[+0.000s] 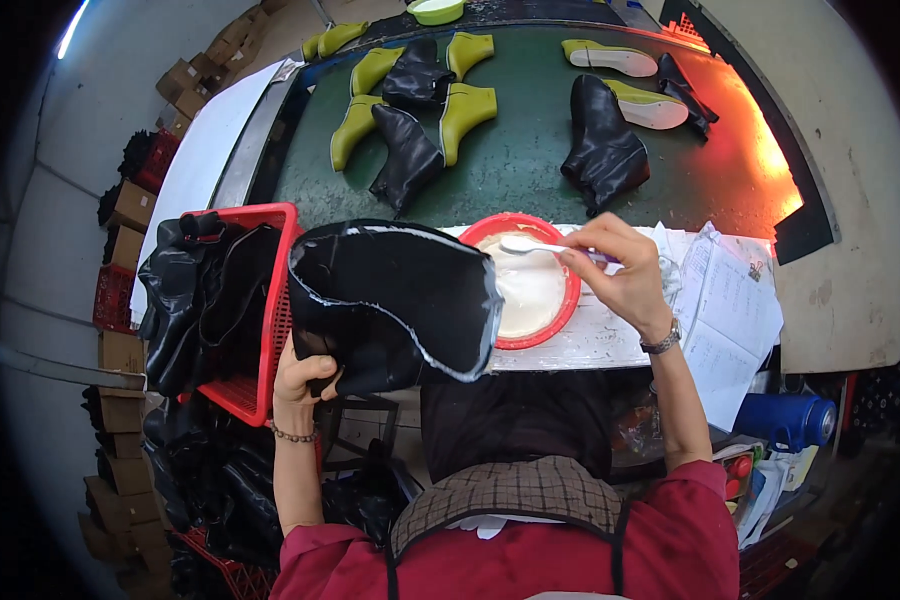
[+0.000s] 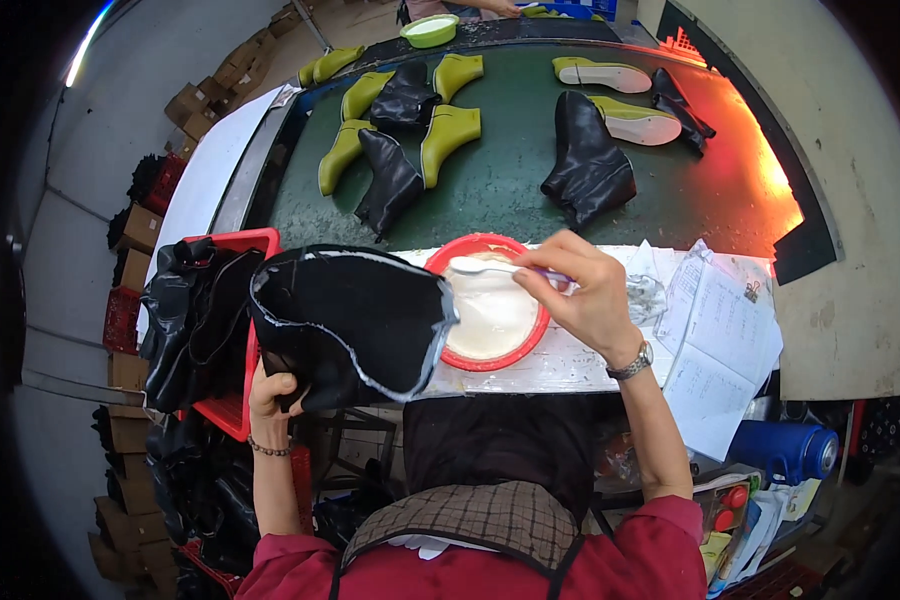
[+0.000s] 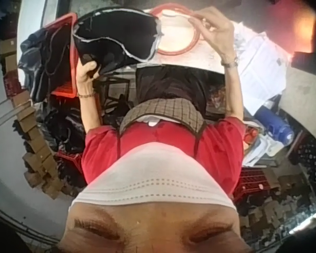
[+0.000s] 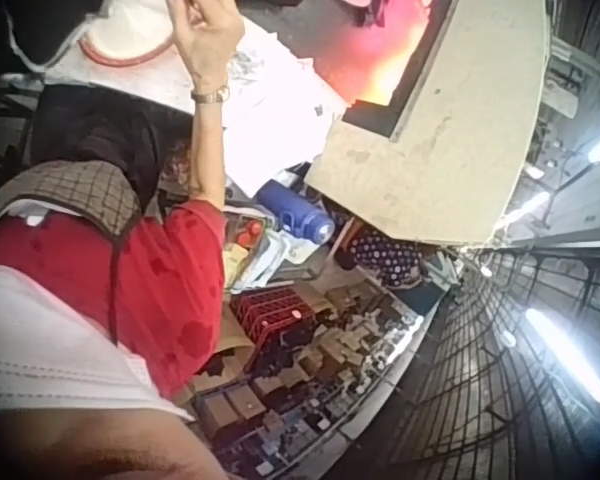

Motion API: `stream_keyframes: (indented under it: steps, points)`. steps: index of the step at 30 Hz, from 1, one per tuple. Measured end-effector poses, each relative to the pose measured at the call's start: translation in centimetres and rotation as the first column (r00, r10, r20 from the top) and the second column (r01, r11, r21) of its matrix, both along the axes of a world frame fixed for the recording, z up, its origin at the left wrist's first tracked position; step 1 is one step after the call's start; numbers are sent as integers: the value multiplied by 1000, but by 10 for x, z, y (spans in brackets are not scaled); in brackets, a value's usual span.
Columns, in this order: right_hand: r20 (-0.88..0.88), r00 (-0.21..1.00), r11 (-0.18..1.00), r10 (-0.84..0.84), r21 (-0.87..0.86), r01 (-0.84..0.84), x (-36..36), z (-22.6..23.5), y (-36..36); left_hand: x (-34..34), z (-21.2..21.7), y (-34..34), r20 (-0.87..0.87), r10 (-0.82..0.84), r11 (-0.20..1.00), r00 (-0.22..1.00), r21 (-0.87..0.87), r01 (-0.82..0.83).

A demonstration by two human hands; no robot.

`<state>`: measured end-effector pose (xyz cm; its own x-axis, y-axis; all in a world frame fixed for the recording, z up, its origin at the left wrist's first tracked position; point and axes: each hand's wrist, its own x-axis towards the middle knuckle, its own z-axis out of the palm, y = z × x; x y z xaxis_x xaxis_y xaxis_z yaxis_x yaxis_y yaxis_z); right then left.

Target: Applying glue to the edges of shoe uppers using a toothbrush in a factory setting.

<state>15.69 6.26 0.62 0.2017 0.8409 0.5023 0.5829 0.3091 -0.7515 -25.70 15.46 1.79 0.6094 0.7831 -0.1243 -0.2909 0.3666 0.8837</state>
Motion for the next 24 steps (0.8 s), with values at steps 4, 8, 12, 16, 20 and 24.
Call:
stream_keyframes:
  steps: [4, 8, 12, 16, 20, 24]
  points:
    - [122, 988, 963, 98, 239, -125, -13, 30, 23, 9, -14, 3, 170, -166, 981, 971, -76, 181]
    - [182, 983, 978, 23, 202, -60, -4, 16, 17, 12, -19, 0, 322, -77, 992, 944, -72, 106]
    - [161, 987, 992, 4, 121, -24, 0, -5, -1, 2, -23, 4, 309, -4, 998, 951, -59, 24]
    - [168, 985, 983, -25, 186, -7, -6, 8, 9, 1, -24, 3, 316, -56, 991, 947, -101, 92]
    - [196, 979, 979, 52, 186, -89, -8, 20, 30, 7, -21, 3, 324, -104, 989, 940, -69, 134]
    - [117, 986, 951, 117, 274, -146, -22, 26, 52, 4, -19, 2, 403, -173, 969, 899, -94, 229]
